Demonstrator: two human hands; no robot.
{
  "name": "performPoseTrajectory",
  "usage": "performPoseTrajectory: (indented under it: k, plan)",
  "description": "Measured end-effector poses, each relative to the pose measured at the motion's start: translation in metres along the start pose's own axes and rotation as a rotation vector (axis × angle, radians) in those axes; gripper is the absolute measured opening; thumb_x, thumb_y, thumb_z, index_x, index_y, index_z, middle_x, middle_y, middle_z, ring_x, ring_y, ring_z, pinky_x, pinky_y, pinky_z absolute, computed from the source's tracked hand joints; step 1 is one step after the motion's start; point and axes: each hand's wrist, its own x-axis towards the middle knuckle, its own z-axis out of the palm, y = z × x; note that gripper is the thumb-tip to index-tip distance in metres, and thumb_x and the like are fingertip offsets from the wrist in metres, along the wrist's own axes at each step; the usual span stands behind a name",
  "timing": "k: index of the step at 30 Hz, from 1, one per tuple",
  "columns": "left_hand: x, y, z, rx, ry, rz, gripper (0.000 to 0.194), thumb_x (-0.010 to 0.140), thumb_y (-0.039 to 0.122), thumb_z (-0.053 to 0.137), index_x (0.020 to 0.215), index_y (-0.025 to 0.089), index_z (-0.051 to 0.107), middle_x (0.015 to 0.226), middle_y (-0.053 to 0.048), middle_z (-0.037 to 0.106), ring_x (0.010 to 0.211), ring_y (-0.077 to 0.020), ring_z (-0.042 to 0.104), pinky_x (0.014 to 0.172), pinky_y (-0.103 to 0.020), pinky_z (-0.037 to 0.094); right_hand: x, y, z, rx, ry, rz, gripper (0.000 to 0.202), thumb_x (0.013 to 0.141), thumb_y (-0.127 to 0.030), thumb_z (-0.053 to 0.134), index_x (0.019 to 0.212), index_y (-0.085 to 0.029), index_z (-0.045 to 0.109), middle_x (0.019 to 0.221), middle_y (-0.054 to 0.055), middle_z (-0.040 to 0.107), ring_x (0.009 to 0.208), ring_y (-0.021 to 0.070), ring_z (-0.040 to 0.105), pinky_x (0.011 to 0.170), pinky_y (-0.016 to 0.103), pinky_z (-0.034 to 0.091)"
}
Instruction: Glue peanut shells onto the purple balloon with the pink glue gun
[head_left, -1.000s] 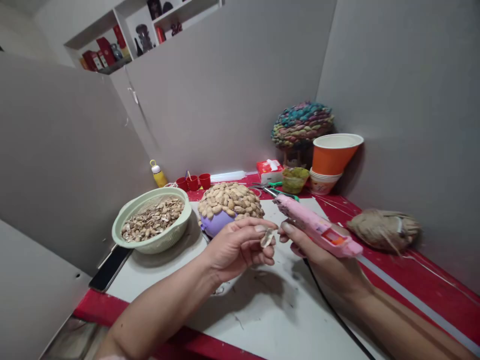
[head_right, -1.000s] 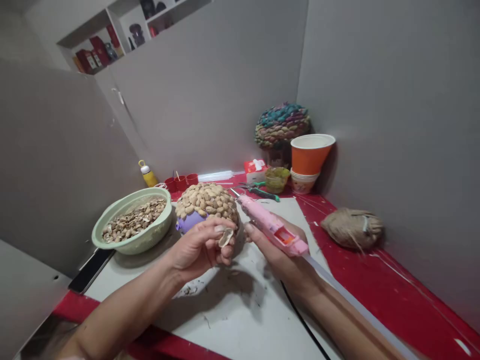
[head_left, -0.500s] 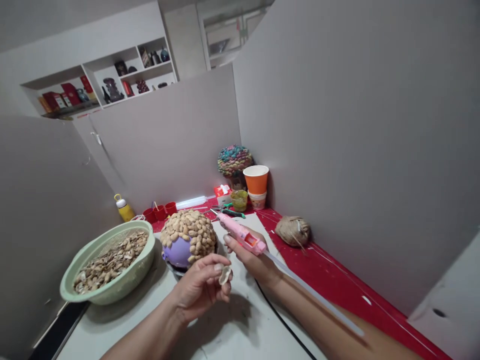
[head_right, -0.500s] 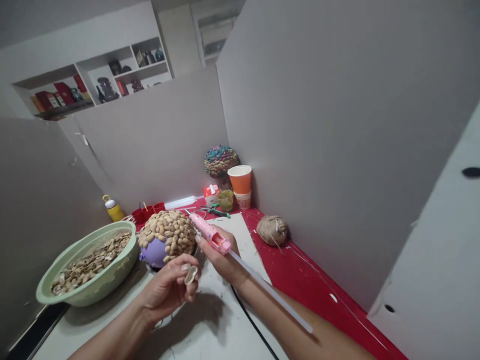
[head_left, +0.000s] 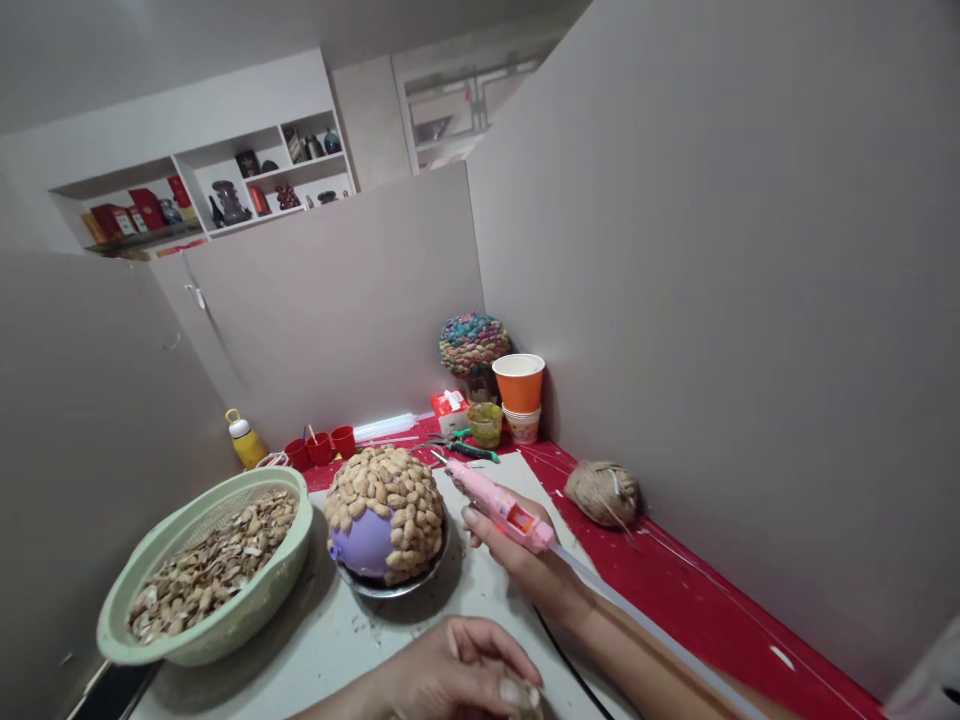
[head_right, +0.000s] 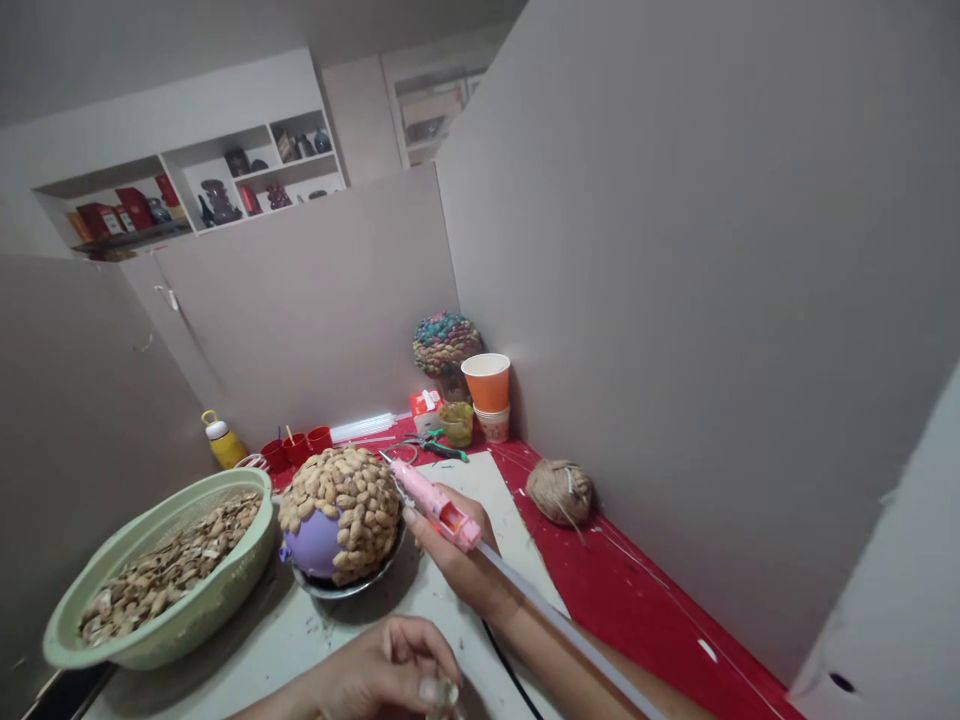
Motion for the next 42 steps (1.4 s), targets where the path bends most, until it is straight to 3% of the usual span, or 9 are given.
performPoseTrajectory:
  k: [4, 9, 14, 17, 26, 30, 34, 40, 42]
  plan:
    - [0.003, -0.008, -0.005, 0.051, -0.019, -0.041, 0.046, 0.044, 0.034, 0.098, 0.078, 0.011, 0.077, 0.068, -0.005, 0.073, 0.053, -0.0088, 0.062, 0.058, -0.022, 0.044, -0.002, 0.004, 0.003, 0.027, 0.028, 0.05, 0.035, 0.083, -0.05, 0.065, 0.069, -0.019, 0.056, 0.063, 0.002, 0.06, 0.058, 0.0153, 0.051, 0.052, 0.027, 0.036]
    - [-0.004, 0.003, -0.001, -0.094, -0.024, -0.001, 0.041, 0.053, 0.03, 0.095, 0.084, 0.011, 0.077, 0.071, -0.008, 0.074, 0.054, -0.0118, 0.066, 0.054, -0.021, 0.044, -0.003, 0.006, 0.003, 0.027, 0.053, 0.09, 0.033, 0.082, -0.052, 0.066, 0.079, -0.019, 0.063, 0.065, 0.002, 0.061, 0.056, 0.0151, 0.049, 0.049, 0.027, 0.033]
    - [-0.017, 0.027, 0.008, -0.137, -0.105, 0.16, 0.03, 0.064, 0.025, 0.089, 0.086, 0.012, 0.074, 0.07, -0.005, 0.072, 0.051, -0.0156, 0.069, 0.05, -0.023, 0.053, -0.002, 0.002, 0.0, 0.003, -0.008, 0.027, 0.035, 0.084, -0.051, 0.064, 0.073, -0.019, 0.06, 0.064, 0.002, 0.058, 0.058, 0.0158, 0.05, 0.051, 0.027, 0.038]
    - [-0.019, 0.032, 0.008, -0.035, -0.074, 0.234, 0.032, 0.064, 0.028, 0.09, 0.086, 0.012, 0.073, 0.066, -0.004, 0.071, 0.05, -0.0149, 0.068, 0.052, -0.025, 0.055, -0.002, 0.0, -0.001, 0.0, -0.006, 0.0, 0.035, 0.084, -0.051, 0.063, 0.071, -0.019, 0.057, 0.063, 0.002, 0.057, 0.058, 0.0154, 0.049, 0.052, 0.027, 0.038]
    - [0.001, 0.027, -0.023, 0.254, 0.038, 0.184, 0.048, 0.053, 0.041, 0.094, 0.083, 0.01, 0.073, 0.062, -0.002, 0.066, 0.052, -0.012, 0.063, 0.056, -0.024, 0.049, -0.001, 0.01, 0.001, 0.02, -0.008, 0.037, 0.034, 0.082, -0.049, 0.067, 0.071, -0.019, 0.057, 0.063, 0.001, 0.058, 0.058, 0.0148, 0.05, 0.051, 0.026, 0.039]
    - [0.003, 0.029, -0.032, 0.257, 0.051, 0.231, 0.047, 0.056, 0.043, 0.092, 0.084, 0.011, 0.072, 0.061, -0.001, 0.064, 0.051, -0.0101, 0.06, 0.055, -0.022, 0.045, 0.005, 0.011, 0.005, 0.118, 0.086, 0.189, 0.038, 0.075, -0.054, 0.071, 0.07, -0.018, 0.06, 0.061, 0.001, 0.058, 0.05, 0.011, 0.045, 0.046, 0.023, 0.036]
    - [0.006, 0.03, -0.033, 0.304, 0.101, 0.275, 0.049, 0.055, 0.047, 0.091, 0.083, 0.012, 0.072, 0.061, 0.0, 0.062, 0.05, -0.0078, 0.055, 0.054, -0.021, 0.04, 0.042, -0.001, 0.005, 0.25, 0.206, 0.284, 0.042, 0.062, -0.055, 0.077, 0.065, -0.016, 0.062, 0.057, 0.0, 0.057, 0.044, 0.0084, 0.043, 0.037, 0.019, 0.028]
    - [0.004, 0.036, -0.033, 0.349, 0.152, 0.262, 0.053, 0.056, 0.052, 0.09, 0.086, 0.012, 0.074, 0.061, 0.001, 0.059, 0.053, -0.007, 0.049, 0.054, -0.022, 0.035, 0.164, -0.023, 0.012, 0.314, 0.381, 0.216, 0.032, 0.061, -0.04, 0.081, 0.068, -0.019, 0.057, 0.058, -0.002, 0.059, 0.045, 0.0086, 0.048, 0.033, 0.018, 0.026]
    - [0.003, 0.035, -0.034, 0.354, 0.166, 0.267, 0.051, 0.055, 0.051, 0.09, 0.085, 0.012, 0.074, 0.065, 0.001, 0.059, 0.056, -0.0068, 0.047, 0.056, -0.022, 0.036, 0.198, -0.027, 0.021, 0.341, 0.47, 0.17, 0.034, 0.065, -0.042, 0.079, 0.069, -0.021, 0.054, 0.054, -0.005, 0.054, 0.043, 0.0083, 0.046, 0.035, 0.02, 0.028]
